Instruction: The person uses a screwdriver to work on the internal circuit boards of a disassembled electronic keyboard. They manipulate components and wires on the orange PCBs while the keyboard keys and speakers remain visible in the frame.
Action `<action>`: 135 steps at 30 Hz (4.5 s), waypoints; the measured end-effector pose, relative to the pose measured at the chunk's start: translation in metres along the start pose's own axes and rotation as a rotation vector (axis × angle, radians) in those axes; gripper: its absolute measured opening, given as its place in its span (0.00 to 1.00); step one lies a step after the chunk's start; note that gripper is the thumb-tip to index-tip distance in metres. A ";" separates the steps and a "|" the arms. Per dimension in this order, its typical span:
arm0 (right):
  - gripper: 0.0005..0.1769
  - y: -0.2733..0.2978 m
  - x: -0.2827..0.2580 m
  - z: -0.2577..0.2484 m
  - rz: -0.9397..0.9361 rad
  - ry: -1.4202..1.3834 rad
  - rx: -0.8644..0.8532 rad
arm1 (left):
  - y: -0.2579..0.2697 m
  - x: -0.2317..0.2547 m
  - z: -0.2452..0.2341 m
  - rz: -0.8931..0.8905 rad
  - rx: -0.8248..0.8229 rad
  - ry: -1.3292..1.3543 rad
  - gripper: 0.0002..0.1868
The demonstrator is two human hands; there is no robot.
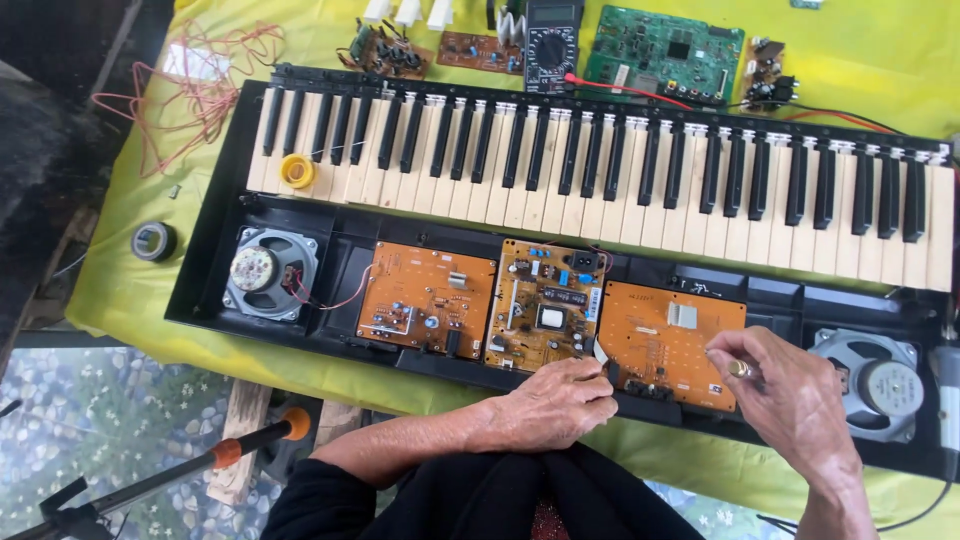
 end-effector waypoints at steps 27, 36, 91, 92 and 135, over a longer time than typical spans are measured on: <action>0.09 0.005 0.013 0.030 0.033 -0.018 -0.162 | 0.022 -0.011 0.006 0.059 0.079 0.054 0.17; 0.13 -0.005 0.010 0.035 -0.013 -0.061 -0.183 | 0.018 -0.016 0.006 0.048 0.060 0.085 0.20; 0.07 0.059 0.048 0.084 0.312 0.228 -0.223 | 0.012 -0.010 0.001 -0.053 0.094 0.197 0.25; 0.07 0.058 0.048 0.085 0.311 0.226 -0.226 | 0.012 -0.010 0.001 -0.056 0.094 0.198 0.25; 0.14 0.079 0.047 0.104 0.691 0.687 -0.504 | 0.036 -0.007 0.003 0.016 0.128 -0.029 0.09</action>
Point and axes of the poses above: each hand's wrist, its own y-axis away from the middle knuckle, its own z-axis out of the palm, x = y × z, the point moved 4 cm from there along -y, towards the middle knuckle, and after that the axes turned 7 degrees about z, right-handed, at the moved point
